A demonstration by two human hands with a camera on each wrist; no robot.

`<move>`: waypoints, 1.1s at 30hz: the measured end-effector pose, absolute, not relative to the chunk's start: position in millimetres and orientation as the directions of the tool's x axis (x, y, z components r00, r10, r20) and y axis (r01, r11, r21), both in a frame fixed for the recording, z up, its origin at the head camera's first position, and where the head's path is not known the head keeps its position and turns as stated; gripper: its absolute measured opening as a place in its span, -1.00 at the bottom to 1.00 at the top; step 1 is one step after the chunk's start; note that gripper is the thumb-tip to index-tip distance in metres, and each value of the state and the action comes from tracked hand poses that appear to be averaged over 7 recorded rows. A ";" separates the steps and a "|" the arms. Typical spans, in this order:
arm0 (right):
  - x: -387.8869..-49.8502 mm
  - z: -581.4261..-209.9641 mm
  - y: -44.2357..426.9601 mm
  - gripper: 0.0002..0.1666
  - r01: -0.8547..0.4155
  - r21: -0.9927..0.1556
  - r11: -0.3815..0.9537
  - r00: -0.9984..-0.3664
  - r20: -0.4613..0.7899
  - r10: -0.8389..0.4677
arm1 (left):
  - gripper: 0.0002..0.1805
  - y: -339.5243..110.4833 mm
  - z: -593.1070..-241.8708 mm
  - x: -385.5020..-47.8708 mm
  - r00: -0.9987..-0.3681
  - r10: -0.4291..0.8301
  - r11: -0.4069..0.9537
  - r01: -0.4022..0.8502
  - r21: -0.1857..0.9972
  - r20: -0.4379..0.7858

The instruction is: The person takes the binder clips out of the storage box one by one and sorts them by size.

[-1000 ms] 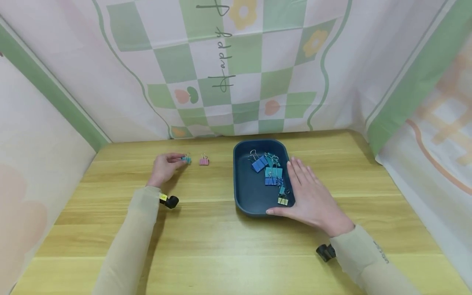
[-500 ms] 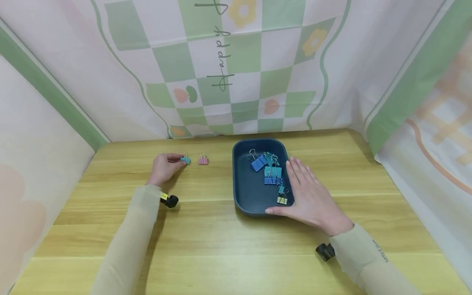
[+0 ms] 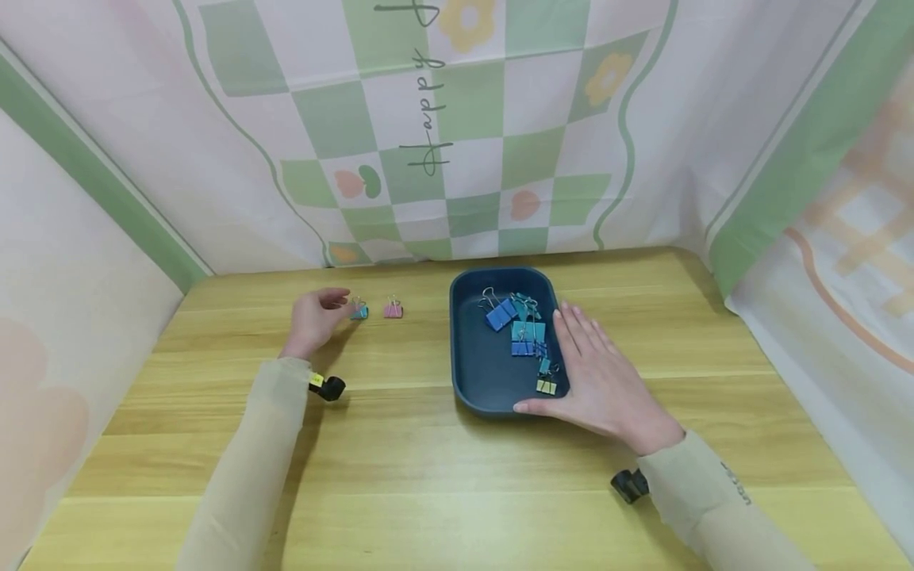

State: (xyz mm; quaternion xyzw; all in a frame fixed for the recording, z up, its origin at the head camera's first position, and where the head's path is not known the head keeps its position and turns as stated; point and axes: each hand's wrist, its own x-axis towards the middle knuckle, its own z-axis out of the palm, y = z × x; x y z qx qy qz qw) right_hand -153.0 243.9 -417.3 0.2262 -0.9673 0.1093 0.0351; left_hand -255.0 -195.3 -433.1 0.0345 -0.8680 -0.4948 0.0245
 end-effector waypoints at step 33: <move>-152.9 -416.5 245.6 0.61 -0.441 -0.230 0.868 -0.898 0.095 -0.431 | -0.46 -86.7 -382.9 -231.1 -0.954 0.201 0.336 0.281 0.899 0.223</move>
